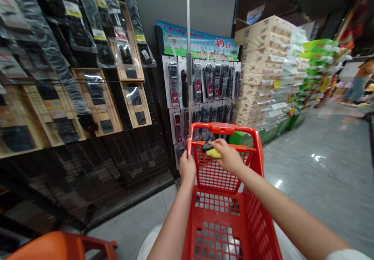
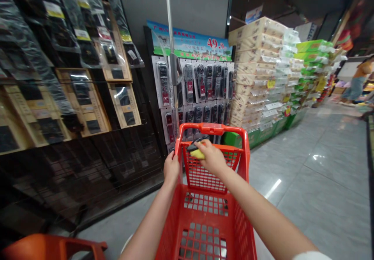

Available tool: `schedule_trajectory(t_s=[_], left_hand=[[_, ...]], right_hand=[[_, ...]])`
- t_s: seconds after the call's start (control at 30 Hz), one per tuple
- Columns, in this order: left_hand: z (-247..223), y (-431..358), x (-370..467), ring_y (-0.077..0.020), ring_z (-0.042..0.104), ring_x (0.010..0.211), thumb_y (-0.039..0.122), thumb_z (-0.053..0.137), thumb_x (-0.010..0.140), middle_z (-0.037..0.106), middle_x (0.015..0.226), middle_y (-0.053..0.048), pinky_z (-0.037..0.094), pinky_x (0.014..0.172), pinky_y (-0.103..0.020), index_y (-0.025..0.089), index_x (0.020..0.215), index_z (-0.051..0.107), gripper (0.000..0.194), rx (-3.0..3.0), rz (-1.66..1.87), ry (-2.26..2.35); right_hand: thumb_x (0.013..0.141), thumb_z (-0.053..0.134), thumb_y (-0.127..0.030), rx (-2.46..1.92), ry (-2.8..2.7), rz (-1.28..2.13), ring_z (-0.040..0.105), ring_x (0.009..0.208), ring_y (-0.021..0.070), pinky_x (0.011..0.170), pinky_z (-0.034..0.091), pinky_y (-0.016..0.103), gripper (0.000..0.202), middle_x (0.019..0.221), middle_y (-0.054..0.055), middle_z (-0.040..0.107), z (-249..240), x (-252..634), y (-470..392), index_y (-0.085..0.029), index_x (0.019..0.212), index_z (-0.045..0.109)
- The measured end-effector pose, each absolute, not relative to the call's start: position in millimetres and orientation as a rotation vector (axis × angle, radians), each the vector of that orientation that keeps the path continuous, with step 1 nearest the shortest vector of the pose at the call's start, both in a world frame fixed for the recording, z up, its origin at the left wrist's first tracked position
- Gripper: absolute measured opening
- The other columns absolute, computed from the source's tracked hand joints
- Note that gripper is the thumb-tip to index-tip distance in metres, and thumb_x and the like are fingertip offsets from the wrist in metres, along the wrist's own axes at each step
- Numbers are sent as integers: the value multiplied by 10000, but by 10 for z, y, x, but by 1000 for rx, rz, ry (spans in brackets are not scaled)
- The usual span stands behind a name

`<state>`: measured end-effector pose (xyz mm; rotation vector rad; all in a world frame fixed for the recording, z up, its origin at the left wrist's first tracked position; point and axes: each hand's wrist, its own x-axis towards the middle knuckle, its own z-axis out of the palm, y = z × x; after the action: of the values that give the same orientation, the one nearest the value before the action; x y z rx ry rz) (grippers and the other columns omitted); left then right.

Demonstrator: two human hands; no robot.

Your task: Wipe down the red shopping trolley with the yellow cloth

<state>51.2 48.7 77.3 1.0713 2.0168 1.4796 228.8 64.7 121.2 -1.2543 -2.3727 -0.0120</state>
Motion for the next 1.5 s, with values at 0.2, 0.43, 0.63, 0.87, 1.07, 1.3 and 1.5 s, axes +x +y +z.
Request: schedule_trajectory(t_s=[0.2, 0.43, 0.63, 0.87, 1.07, 1.3, 1.5], left_hand=[[788, 323, 674, -260, 686, 988, 168, 353, 935, 686, 1154, -188, 512, 801, -330, 84, 1369, 500, 466, 1434, 1018, 2442], [750, 302, 691, -226, 702, 912, 174, 373, 939, 699, 1126, -156, 499, 710, -287, 92, 1325, 532, 425, 1495, 945, 2535], [748, 294, 683, -230, 701, 920, 162, 399, 920, 672, 1182, -177, 505, 697, -287, 82, 1363, 488, 459, 1506, 883, 2586], [746, 253, 645, -257, 698, 928, 109, 345, 895, 672, 1184, -145, 506, 695, -321, 120, 1396, 452, 513, 1521, 804, 2571], [769, 261, 689, -248, 701, 924, 107, 348, 892, 671, 1179, -158, 495, 692, -303, 116, 1393, 449, 511, 1545, 812, 2556], [765, 283, 754, -277, 696, 958, 136, 358, 909, 664, 1173, -184, 511, 711, -321, 103, 1423, 425, 519, 1595, 767, 2576], [794, 289, 718, -280, 696, 945, 107, 352, 892, 659, 1178, -190, 521, 709, -332, 87, 1419, 422, 532, 1625, 759, 2585]], right_hand=[[771, 547, -109, -1464, -2329, -175, 560, 1131, 235, 966, 405, 325, 484, 1195, 112, 638, 1067, 2467, 1184, -160, 1252, 577], [779, 593, -187, -1525, -2367, -139, 623, 978, 236, 841, 451, 326, 292, 1043, 94, 688, 1185, 1604, 1260, -187, 1069, 622], [907, 463, -162, -1258, -2361, -223, 530, 1214, 243, 1048, 365, 461, 343, 1279, 100, 628, 979, 1307, 1228, -206, 1218, 600], [869, 544, -123, -975, -2572, -278, 462, 1317, 216, 1107, 352, 402, 502, 1432, 112, 503, 750, 2093, 1269, -199, 1364, 520], [784, 546, -77, -1600, -2197, -284, 495, 1282, 268, 1102, 346, 431, 559, 1370, 165, 549, 834, 2666, 1005, -141, 1339, 540], [854, 523, -141, -1432, -2294, -163, 467, 1306, 253, 1122, 300, 428, 521, 1394, 145, 530, 921, 1772, 1038, -173, 1374, 502], [948, 406, -136, -1342, -2437, -316, 444, 1329, 234, 1121, 298, 435, 483, 1448, 177, 462, 834, 2018, 1150, -183, 1428, 433]])
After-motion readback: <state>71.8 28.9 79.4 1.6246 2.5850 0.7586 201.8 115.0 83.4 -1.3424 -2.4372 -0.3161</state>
